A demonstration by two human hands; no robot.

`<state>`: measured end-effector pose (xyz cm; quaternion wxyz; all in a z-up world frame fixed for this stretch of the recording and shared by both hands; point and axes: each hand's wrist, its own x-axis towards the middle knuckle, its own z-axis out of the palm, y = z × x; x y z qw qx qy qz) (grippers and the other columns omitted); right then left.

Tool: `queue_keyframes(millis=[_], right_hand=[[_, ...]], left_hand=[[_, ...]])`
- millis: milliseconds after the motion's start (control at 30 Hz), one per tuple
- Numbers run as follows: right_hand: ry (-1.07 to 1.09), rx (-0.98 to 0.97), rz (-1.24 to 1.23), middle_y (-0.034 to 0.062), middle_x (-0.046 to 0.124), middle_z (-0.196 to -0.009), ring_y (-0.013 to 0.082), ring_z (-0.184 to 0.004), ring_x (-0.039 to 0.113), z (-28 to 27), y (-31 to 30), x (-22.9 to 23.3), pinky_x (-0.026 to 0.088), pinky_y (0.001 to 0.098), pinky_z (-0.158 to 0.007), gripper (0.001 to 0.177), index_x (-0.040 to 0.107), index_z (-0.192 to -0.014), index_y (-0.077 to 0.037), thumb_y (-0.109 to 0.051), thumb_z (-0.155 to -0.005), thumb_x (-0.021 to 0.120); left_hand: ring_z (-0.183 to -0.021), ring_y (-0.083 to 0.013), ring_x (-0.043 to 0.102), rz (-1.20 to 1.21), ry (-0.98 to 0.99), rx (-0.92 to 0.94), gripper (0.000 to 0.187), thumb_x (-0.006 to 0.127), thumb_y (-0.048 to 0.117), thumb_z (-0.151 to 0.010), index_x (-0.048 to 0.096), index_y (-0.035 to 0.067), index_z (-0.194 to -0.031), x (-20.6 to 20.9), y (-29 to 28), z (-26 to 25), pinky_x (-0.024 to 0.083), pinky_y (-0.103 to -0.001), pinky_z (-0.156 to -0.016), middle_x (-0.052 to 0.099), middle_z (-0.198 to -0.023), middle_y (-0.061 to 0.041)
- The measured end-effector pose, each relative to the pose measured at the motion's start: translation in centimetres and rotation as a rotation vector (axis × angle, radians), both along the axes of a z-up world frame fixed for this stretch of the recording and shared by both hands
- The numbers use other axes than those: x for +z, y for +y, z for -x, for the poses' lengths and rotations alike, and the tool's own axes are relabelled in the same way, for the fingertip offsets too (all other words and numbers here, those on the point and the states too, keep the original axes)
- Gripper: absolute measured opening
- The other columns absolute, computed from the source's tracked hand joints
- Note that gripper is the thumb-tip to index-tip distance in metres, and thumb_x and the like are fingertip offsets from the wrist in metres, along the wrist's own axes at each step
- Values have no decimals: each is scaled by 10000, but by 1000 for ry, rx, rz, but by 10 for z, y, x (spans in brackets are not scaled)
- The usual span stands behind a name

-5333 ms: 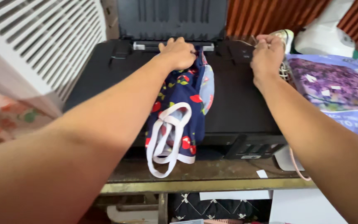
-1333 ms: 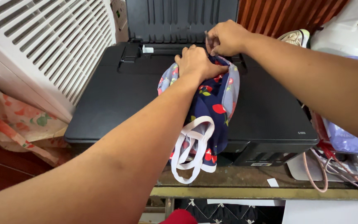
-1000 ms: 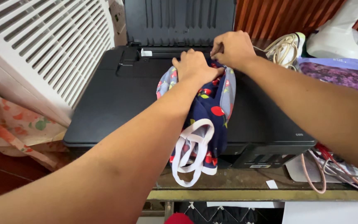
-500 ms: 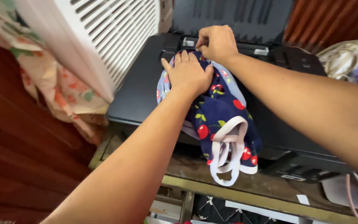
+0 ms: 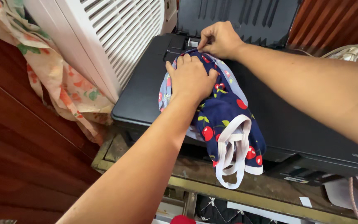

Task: The person wipes the top and front surfaces of a black Canon printer with a patterned cloth. They then open a drawer, retrieve a stack of white paper, and place several sheets into the printer's scanner bed.

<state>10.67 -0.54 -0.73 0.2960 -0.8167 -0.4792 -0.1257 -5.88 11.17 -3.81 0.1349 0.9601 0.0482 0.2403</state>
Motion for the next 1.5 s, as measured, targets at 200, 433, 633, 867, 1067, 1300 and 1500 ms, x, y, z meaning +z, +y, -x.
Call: queue_keyframes(millis=[200,433,633,867,1067,1300,1500], right_hand=[[70,84,100,45,780,-857,85,-786,735,-3,2,16,580,242,-746,69,752,-850,-29,10,-810,792],[63,3,182,63,768,-845,138,-777,720,-6,-1,18,571,293,-746,102,791,-910,-23,16,-819,818],[522,112,-26,44,789,-981,105,-928,744,-25,-2,2,596,269,-897,112,760,-939,-25,-48,-841,809],[650,-66,104,30,758,-953,107,-910,686,-38,5,8,533,299,-820,131,778,-983,-69,-120,-866,807],[530,-99,192,13,761,-906,92,-870,683,-31,11,21,515,272,-767,201,792,-994,-61,-150,-822,845],[597,-115,-2,49,754,-897,94,-784,683,18,-52,27,506,225,-661,203,791,-995,-51,-130,-814,839],[770,-330,-754,16,755,-924,58,-645,559,80,-154,5,471,230,-600,117,768,-1009,-75,-95,-898,797]], left_hand=[[-1323,-353,476,14,-4,3,693,587,518,-870,598,-55,-1260,0,0,-1,212,-670,-1145,564,-1348,-197],[-1309,-347,488,11,-8,6,673,589,507,-872,605,-48,-1252,0,0,0,216,-669,-1146,574,-1333,-190],[-1293,-347,490,26,-13,-9,671,592,493,-867,598,-48,-1264,2,-2,-2,222,-678,-1126,584,-1304,-188],[-1308,-334,483,7,19,13,647,582,503,-887,611,-35,-1245,4,-2,-2,234,-671,-1129,583,-1307,-174],[-1338,-335,457,17,46,16,689,584,516,-892,579,-37,-1303,11,-2,4,215,-672,-1148,558,-1361,-179],[-945,-340,700,307,-25,-338,400,702,433,-733,805,113,-950,25,3,21,511,-444,-953,744,-947,-143],[-1094,-348,655,148,-131,-249,385,606,367,-899,777,61,-1058,11,-3,8,401,-539,-1082,737,-1085,-145]])
